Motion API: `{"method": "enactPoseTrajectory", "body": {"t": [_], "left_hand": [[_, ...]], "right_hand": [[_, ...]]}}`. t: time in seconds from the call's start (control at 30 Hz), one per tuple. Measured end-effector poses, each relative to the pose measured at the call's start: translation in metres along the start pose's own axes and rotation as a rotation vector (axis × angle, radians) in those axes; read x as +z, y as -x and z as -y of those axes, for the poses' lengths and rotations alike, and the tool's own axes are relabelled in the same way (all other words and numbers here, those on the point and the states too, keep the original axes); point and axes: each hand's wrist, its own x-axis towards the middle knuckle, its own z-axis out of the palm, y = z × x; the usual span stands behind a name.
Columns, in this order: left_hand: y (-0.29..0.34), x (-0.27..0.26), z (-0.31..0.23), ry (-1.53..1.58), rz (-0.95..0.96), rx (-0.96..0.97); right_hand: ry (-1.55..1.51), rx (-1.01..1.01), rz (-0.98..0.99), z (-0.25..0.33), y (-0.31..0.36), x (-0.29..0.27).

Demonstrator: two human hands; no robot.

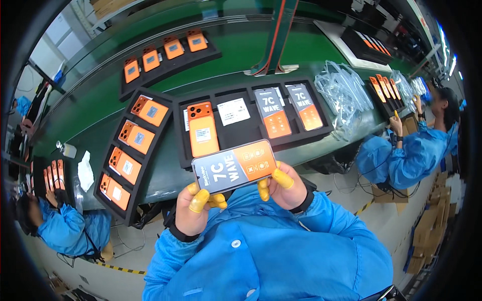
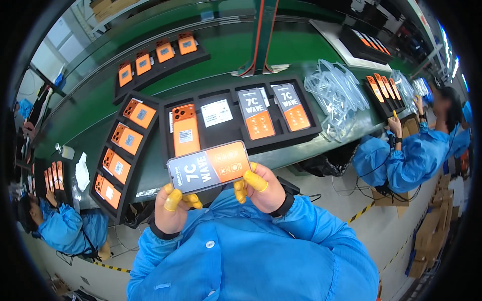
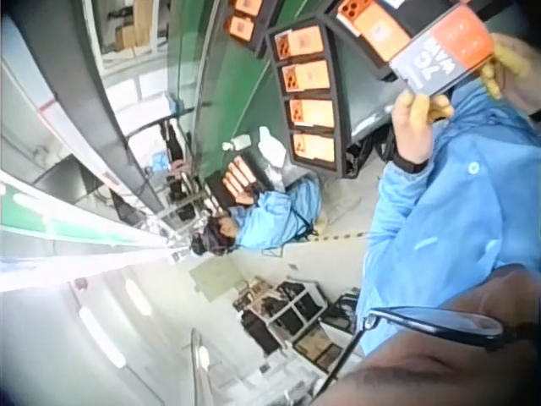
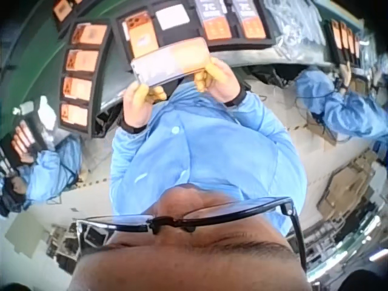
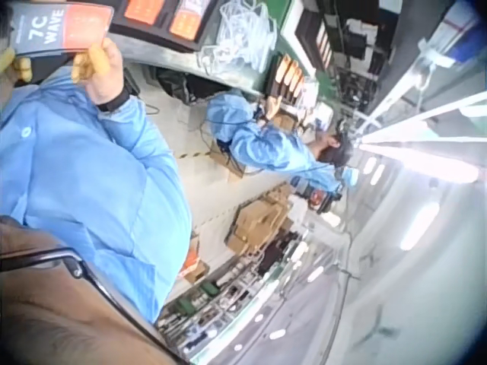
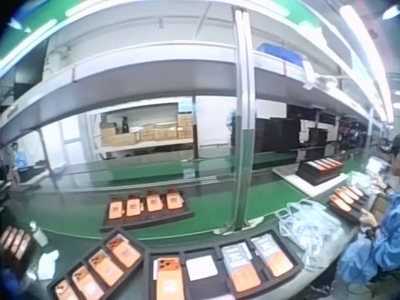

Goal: Inspecting smartphones and placing them into trays on an assembly line.

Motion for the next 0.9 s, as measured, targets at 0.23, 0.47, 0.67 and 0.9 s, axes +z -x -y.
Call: {"method": "enactPoseTrajectory", "body": {"t": [0.23, 0.47, 0.67, 0.9], "left_hand": [[0.008, 0.014, 0.006, -0.114, 0.128, 0.016], [0.005, 0.0, 0.003, -0.377, 0.143, 0.015], [0.006, 0.002, 0.005, -0.469, 0.129, -0.009], [0.001, 0.003, 0.0, -0.247, 0.196, -0.092]], "right_hand": [[0.276, 0.015, 0.218, -0.037, -0.009, 0.038], [0.41, 0.073, 0.166, -0.031, -0.009, 0.039], [0.428, 0.06, 0.085, -0.034, -0.006, 0.045], [0.427, 0.021, 0.089, -0.033, -0.008, 0.04]]}}
